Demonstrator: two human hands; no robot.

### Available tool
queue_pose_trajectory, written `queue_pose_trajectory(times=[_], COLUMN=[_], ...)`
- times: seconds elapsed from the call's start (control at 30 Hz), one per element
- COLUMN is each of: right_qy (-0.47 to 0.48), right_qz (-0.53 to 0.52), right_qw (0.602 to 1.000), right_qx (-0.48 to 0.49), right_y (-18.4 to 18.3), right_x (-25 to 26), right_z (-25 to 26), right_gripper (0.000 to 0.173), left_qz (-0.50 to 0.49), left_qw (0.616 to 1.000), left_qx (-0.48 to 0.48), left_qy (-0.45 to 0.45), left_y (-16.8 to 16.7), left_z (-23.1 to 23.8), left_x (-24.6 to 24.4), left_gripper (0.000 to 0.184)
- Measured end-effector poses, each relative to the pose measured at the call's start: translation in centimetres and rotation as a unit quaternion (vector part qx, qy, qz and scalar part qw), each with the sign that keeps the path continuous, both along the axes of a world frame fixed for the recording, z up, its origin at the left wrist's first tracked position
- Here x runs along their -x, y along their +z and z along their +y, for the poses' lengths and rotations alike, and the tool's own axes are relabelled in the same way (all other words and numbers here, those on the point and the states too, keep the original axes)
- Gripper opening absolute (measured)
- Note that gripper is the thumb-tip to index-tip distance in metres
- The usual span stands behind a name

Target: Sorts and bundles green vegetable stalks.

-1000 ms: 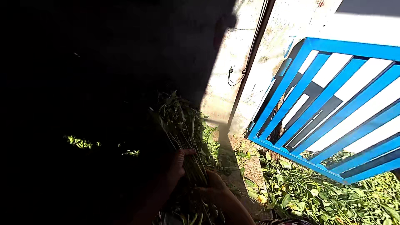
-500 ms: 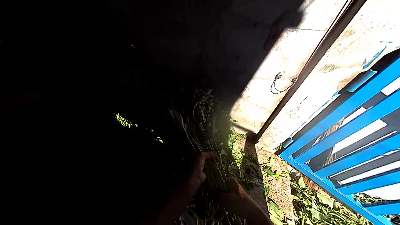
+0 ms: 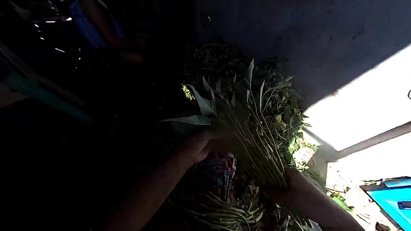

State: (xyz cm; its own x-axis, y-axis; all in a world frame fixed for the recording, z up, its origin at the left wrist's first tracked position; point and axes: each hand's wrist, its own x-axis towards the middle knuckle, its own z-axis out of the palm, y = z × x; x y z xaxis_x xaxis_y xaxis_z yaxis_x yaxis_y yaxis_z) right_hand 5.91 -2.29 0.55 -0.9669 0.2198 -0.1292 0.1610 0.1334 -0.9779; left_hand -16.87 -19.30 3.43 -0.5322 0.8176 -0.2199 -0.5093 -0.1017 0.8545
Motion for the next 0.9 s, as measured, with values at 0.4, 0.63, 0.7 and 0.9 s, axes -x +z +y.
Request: queue_pose_trajectory(times=[0.4, 0.63, 0.7, 0.9], right_qy=[0.254, 0.285, 0.293, 0.305], right_qz=[-0.082, -0.283, -0.268, -0.248], right_qw=[0.964, 0.914, 0.917, 0.919], right_qx=[0.01, 0.05, 0.046, 0.029], right_y=[0.6, -6.2, -6.1, -6.2], right_x=[6.4, 6.0, 6.2, 6.2], right_z=[-7.6, -5.8, -5.8, -6.2], right_gripper=[0.014, 0.024, 0.023, 0.022], left_qz=[0.036, 0.163, 0.298, 0.644], left_qw=[0.979, 0.882, 0.835, 0.744], left_qx=[-0.156, 0.213, 0.185, 0.051], left_qy=[0.124, 0.389, 0.424, 0.172], left_y=[-6.7, -8.6, -6.2, -6.4], left_z=[-20.8, -25.3, -24.2, -15.2], left_x=[3.2, 3.3, 1.9, -2.3], left_gripper=[0.025, 0.049, 0.054, 0.031])
